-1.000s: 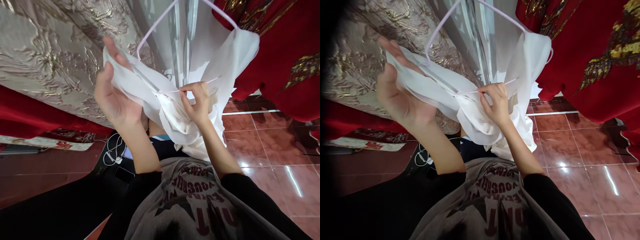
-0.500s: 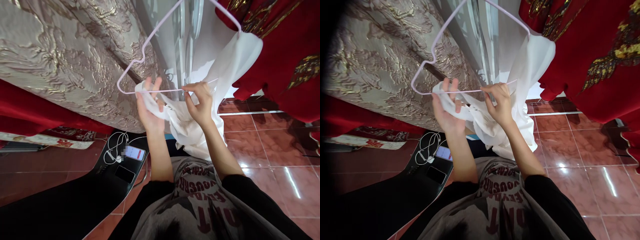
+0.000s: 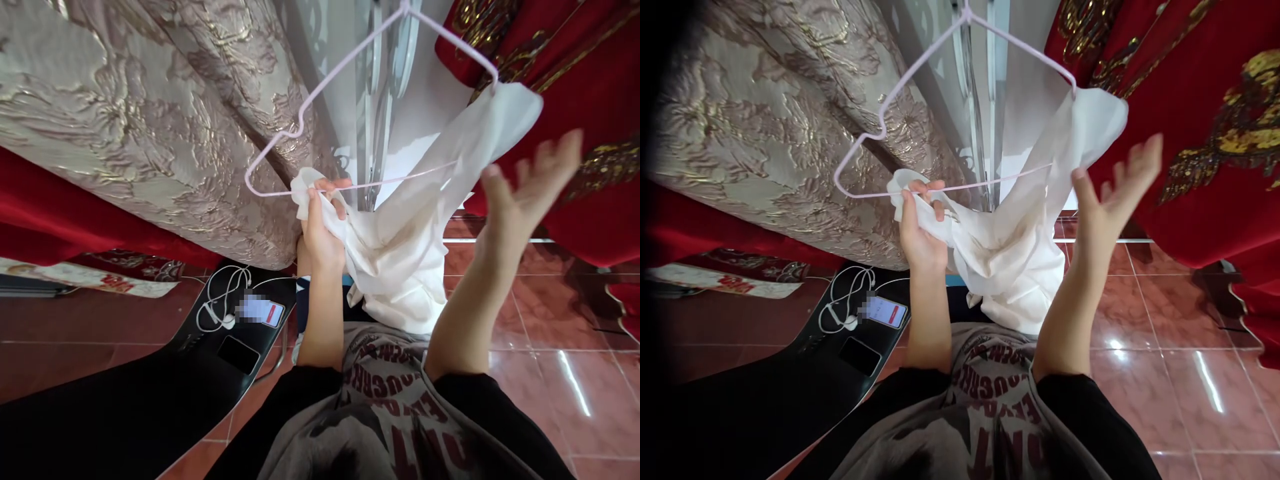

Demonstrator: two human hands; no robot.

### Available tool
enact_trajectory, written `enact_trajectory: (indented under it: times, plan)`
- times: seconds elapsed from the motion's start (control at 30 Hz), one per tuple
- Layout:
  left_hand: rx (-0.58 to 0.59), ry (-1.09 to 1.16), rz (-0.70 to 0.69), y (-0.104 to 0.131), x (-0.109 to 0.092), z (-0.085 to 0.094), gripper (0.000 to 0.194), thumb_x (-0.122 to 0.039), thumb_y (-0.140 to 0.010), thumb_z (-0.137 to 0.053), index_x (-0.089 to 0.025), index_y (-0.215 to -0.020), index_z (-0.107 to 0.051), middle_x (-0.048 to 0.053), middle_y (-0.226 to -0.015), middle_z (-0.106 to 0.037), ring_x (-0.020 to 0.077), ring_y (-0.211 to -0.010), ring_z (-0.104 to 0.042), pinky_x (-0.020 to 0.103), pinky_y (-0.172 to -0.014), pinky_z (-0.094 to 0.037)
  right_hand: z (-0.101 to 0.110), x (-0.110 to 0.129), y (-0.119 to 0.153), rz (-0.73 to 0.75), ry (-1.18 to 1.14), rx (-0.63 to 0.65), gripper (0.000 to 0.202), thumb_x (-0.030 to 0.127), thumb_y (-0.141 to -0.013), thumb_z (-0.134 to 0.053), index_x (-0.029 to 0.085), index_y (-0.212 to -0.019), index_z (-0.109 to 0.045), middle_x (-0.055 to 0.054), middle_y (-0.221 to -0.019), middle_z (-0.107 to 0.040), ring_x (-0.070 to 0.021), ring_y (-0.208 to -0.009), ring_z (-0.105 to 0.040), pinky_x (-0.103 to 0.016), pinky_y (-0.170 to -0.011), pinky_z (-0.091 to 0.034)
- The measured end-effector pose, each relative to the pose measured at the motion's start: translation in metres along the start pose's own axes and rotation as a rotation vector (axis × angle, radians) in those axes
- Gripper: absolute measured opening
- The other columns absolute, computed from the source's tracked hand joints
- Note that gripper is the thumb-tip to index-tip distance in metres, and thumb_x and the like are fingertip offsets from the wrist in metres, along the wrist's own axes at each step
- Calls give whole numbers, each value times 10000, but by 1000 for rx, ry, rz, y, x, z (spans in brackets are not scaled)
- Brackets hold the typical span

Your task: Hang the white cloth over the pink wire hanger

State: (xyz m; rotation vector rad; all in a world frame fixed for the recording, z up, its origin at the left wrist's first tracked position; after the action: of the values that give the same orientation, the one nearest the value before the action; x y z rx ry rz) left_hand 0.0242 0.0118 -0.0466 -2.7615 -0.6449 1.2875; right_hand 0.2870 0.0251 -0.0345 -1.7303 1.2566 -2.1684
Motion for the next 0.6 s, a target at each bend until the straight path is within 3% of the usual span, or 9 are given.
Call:
enact_trajectory:
  times: [0.07,0.13,0.2,0.27,0.33,0.4,0.5,0.6]
  plan:
    - [-29,-14,-20,2,4,-3,309,-441,-1057,-591,-209,-857,-632,67,-948,-734,107,-605,-532,240,-656,-499,-14,-18,13,-162,-59,130,1056,573,-778,-810,309,-1639,-258,-140,-1545,-510,-300,-1444,-558,-593,-1242,-438]
    - [-45,-35,-44,1,3,-3,324,-468,-1047,-607,-208,-854,-626,64,-921,-728,128,-687,-614,253,-746,-545,-30,-23,29,-209,-98,198,1023,592,-750,-816,274,-1586,-319,-141,-1450,-576,-273,-1341,-622,-572,-1203,-482]
    - [-33,-50,-30,0,0,-1,343,-480,-1061,-578,-210,-852,-613,52,-906,-719,133,-683,-642,283,-814,-578,-40,-19,43,-223,-76,171,752,559,-772,-811,235,-1392,-532,-100,-1313,-638,-228,-1230,-652,-515,-1148,-524]
    - [-2,-39,26,-2,-4,1,339,-475,-1077,-542,-218,-865,-604,42,-917,-713,128,-605,-628,315,-799,-600,-43,-14,52,-265,-45,115,484,541,-810,-786,184,-1106,-644,-50,-1041,-664,-171,-981,-659,-450,-1013,-576]
    - [20,-29,96,-2,-8,3,327,-466,-1088,-512,-227,-886,-606,43,-954,-713,120,-540,-599,312,-700,-594,-39,-11,55,-282,-2,40,420,560,-839,-751,164,-885,-622,6,-795,-556,-120,-776,-570,-389,-879,-580]
    - [14,-33,146,-1,-11,2,341,-466,-1098,-484,-233,-883,-608,44,-971,-705,105,-495,-550,283,-572,-538,-32,-9,54,-230,64,-56,452,582,-837,-745,167,-783,-576,25,-730,-461,-105,-737,-516,-358,-843,-564]
    - [1,-10,203,2,-13,-1,361,-429,-1114,-436,-237,-859,-604,39,-956,-689,86,-441,-448,264,-472,-454,-29,-5,47,-161,63,-84,403,564,-850,-732,177,-865,-620,0,-821,-541,-131,-841,-589,-367,-903,-570]
    - [0,11,229,3,-14,-3,351,-362,-1120,-403,-236,-857,-598,49,-959,-683,82,-441,-410,250,-458,-433,-38,4,36,-100,-85,-2,361,488,-879,-715,192,-1067,-632,-37,-978,-638,-161,-960,-670,-397,-961,-584]
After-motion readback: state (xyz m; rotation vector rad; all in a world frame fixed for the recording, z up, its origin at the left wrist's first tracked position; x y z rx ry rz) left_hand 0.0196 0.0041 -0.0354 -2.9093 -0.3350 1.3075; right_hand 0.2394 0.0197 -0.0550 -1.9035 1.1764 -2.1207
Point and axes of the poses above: each hand's wrist, its own y-axis away from the middle knuckle, its own z-axis out of the back of the hand, x = y × z, the point moved 2 cm from there along -y, towards the middle knuckle
